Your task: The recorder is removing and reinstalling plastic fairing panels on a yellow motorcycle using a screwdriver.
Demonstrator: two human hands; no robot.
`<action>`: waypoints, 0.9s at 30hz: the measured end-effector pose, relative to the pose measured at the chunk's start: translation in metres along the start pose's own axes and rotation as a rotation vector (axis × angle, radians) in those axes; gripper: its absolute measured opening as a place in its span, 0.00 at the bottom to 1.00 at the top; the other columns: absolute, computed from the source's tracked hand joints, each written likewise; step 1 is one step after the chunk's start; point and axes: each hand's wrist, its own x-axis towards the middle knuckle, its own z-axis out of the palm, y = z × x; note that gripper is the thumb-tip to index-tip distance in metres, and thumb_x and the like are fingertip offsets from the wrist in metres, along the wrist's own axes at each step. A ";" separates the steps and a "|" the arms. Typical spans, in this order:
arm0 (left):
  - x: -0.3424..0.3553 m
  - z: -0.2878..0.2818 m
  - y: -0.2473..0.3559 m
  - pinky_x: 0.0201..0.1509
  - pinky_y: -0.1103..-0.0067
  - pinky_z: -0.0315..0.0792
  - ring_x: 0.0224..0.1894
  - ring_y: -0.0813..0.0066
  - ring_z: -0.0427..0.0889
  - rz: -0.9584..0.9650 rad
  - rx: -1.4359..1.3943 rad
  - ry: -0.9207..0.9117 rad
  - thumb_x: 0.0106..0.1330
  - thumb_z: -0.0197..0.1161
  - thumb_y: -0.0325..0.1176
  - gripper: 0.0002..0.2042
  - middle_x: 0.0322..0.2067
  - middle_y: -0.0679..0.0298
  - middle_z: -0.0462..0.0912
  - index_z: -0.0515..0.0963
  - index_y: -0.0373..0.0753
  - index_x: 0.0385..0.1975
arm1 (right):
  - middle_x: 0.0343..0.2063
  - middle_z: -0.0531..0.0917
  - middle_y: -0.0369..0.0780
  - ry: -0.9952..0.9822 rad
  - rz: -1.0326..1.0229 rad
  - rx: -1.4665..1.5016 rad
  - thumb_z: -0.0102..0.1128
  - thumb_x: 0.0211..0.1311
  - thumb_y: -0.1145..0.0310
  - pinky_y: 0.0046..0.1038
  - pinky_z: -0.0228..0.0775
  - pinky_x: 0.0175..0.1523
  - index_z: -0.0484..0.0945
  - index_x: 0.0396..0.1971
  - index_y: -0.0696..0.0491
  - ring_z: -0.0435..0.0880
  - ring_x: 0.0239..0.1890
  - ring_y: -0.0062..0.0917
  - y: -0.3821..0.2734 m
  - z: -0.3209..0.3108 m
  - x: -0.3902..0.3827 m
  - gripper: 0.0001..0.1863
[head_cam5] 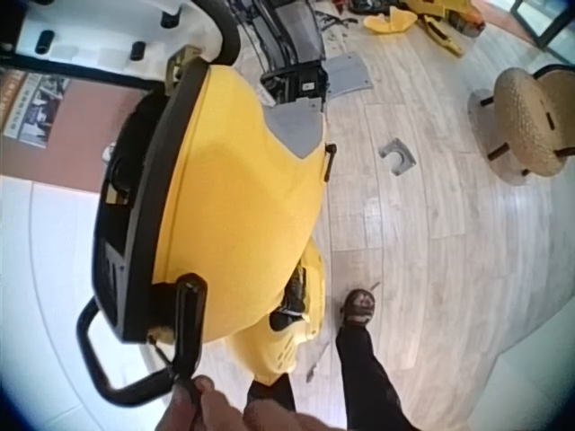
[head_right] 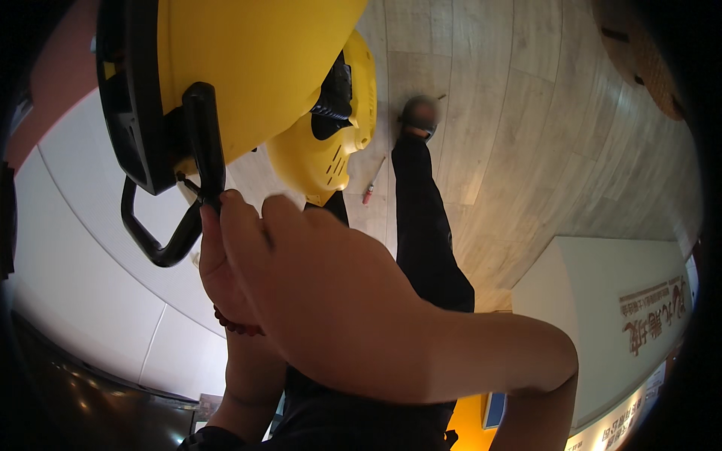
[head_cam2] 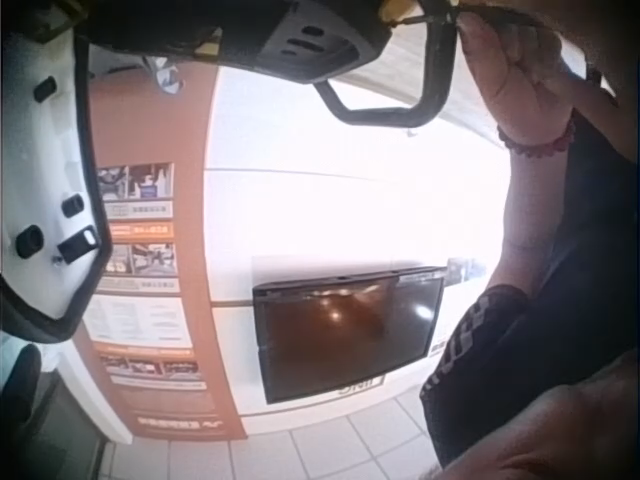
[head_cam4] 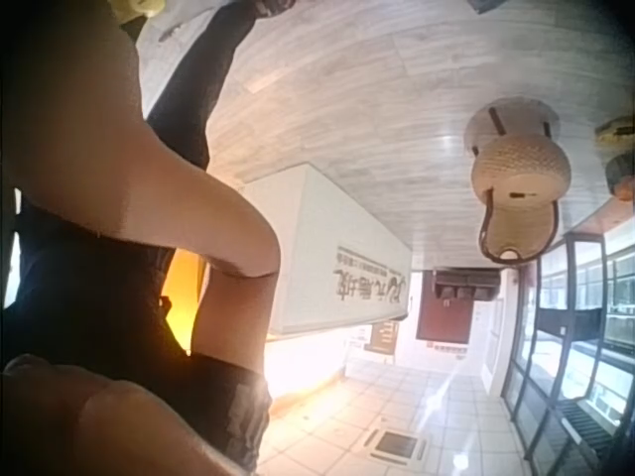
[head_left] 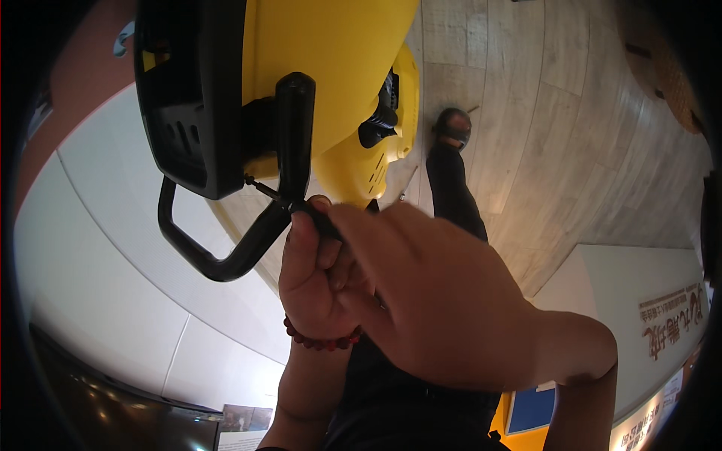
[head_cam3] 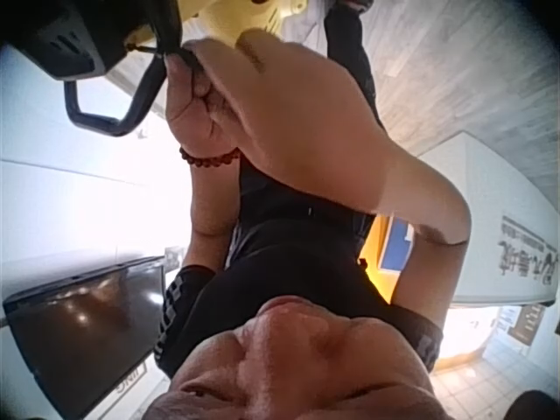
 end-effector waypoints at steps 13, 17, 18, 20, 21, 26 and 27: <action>-0.001 -0.006 0.003 0.21 0.89 0.53 0.16 0.88 0.54 0.000 0.088 -0.188 0.70 0.42 0.40 0.15 0.16 0.77 0.57 0.69 0.38 0.48 | 0.26 0.77 0.41 -0.381 0.767 1.151 0.51 0.59 0.69 0.22 0.68 0.27 0.68 0.47 0.60 0.77 0.24 0.22 0.006 -0.013 0.011 0.17; -0.001 -0.004 -0.001 0.22 0.89 0.52 0.16 0.88 0.53 -0.018 0.046 -0.017 0.70 0.43 0.39 0.15 0.16 0.76 0.57 0.70 0.37 0.47 | 0.24 0.76 0.41 0.122 0.058 0.240 0.52 0.59 0.69 0.22 0.66 0.24 0.69 0.43 0.59 0.76 0.21 0.25 0.015 0.001 -0.007 0.14; 0.000 -0.008 -0.001 0.21 0.88 0.52 0.16 0.88 0.53 -0.030 -0.011 -0.136 0.70 0.43 0.39 0.15 0.17 0.76 0.58 0.70 0.37 0.46 | 0.24 0.75 0.41 0.142 -0.173 -0.203 0.52 0.59 0.69 0.22 0.65 0.23 0.69 0.42 0.59 0.75 0.19 0.26 0.017 0.003 -0.007 0.13; 0.002 -0.006 0.001 0.22 0.87 0.55 0.17 0.87 0.55 -0.035 -0.022 -0.181 0.70 0.43 0.39 0.15 0.17 0.75 0.60 0.70 0.37 0.46 | 0.22 0.75 0.41 0.041 -0.155 -0.211 0.51 0.60 0.69 0.23 0.64 0.23 0.70 0.39 0.59 0.74 0.19 0.27 0.018 0.005 -0.007 0.11; 0.003 -0.004 0.001 0.23 0.87 0.57 0.17 0.87 0.57 -0.040 -0.033 -0.224 0.70 0.43 0.39 0.14 0.17 0.75 0.61 0.69 0.37 0.46 | 0.21 0.75 0.41 -0.061 -0.137 -0.218 0.51 0.60 0.68 0.23 0.64 0.22 0.70 0.36 0.58 0.74 0.18 0.28 0.017 0.006 -0.006 0.09; 0.000 0.008 -0.003 0.27 0.83 0.63 0.19 0.83 0.63 -0.014 0.017 -0.133 0.70 0.43 0.39 0.15 0.17 0.73 0.63 0.69 0.36 0.47 | 0.17 0.74 0.42 -0.191 0.431 0.792 0.50 0.61 0.65 0.24 0.65 0.22 0.71 0.30 0.58 0.76 0.18 0.28 0.009 -0.001 0.007 0.10; -0.003 0.010 -0.002 0.28 0.82 0.65 0.19 0.81 0.65 -0.023 0.056 -0.122 0.70 0.43 0.38 0.15 0.17 0.73 0.64 0.69 0.35 0.47 | 0.16 0.74 0.42 -0.286 0.636 1.132 0.51 0.61 0.64 0.25 0.65 0.22 0.70 0.29 0.58 0.76 0.18 0.30 0.009 -0.005 0.008 0.11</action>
